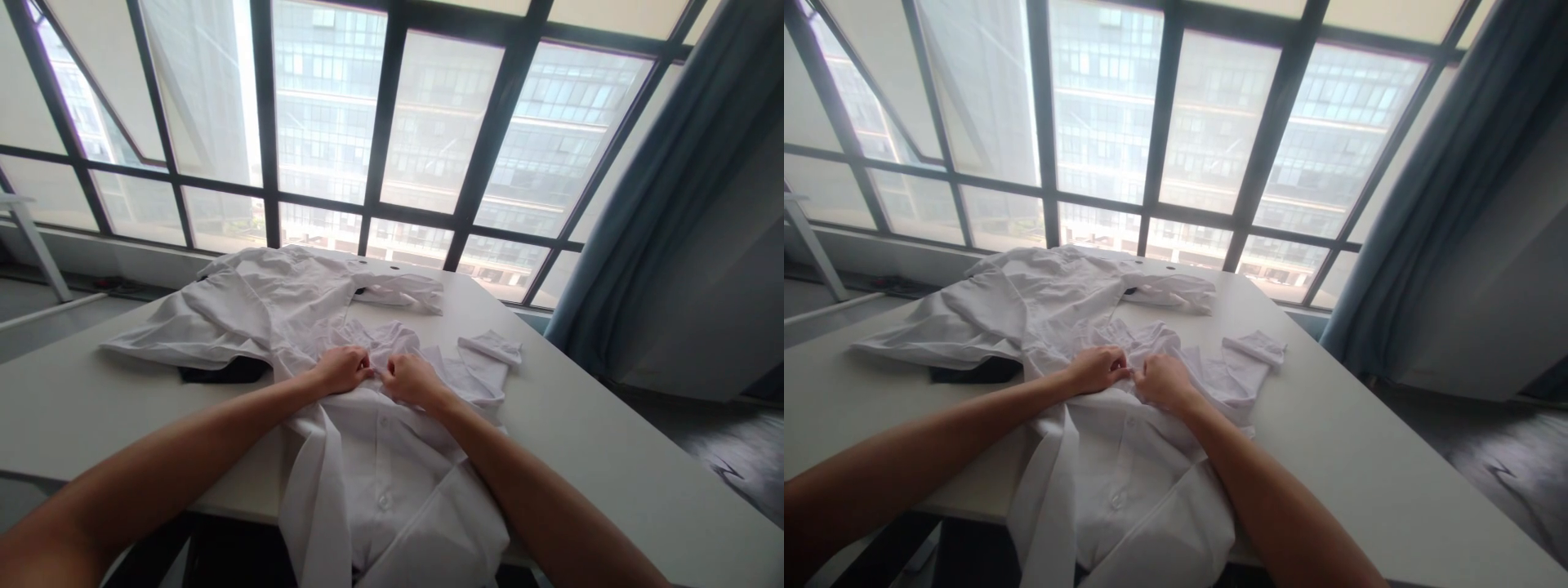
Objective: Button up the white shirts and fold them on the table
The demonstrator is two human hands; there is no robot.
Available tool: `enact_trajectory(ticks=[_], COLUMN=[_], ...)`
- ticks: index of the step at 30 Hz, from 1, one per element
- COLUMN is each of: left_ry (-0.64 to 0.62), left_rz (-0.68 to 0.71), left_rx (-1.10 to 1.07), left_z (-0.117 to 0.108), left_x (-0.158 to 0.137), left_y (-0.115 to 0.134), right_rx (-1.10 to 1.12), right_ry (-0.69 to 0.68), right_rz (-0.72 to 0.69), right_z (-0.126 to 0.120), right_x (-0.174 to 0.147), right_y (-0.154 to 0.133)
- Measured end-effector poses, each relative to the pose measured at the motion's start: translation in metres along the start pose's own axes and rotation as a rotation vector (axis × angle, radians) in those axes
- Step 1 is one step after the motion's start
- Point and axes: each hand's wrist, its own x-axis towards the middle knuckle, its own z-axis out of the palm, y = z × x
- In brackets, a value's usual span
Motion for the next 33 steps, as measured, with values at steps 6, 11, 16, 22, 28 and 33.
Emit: enact_trajectory(ticks=[6, 11, 16, 22, 28, 33], left_ry=[0.022, 0.061, 0.191, 0.293, 0.248, 0.264], left_rz=[0.13, 0.094, 0.117, 0.221, 0.29, 0.267], left_rx=[-0.023, -0.023, -0.068, -0.052, 0.045, 0.063], left_z=[0.004, 0.003, 0.002, 0.004, 0.01, 0.011], left_x=[-0.001, -0.001, 0.0, 0.0, 0.0, 0.0], left_y=[0.001, 0.002, 0.002, 0.001, 0.0, 0.0], right_rx=[0.133, 0.536, 0.788, 0.733, 0.602, 0.609], right_ry=[0.092, 0.127, 0.159, 0.06, 0.012, -0.053], right_rz=[-0.058, 0.003, 0.137, -0.001, 0.029, 0.021], right_z=[0.008, 0.013, 0.016, 0.008, 0.001, -0.002], right_x=[0.004, 0.01, 0.011, 0.009, 0.005, 0.005], right_y=[-0.001, 0.005, 0.009, 0.009, 0.005, 0.006])
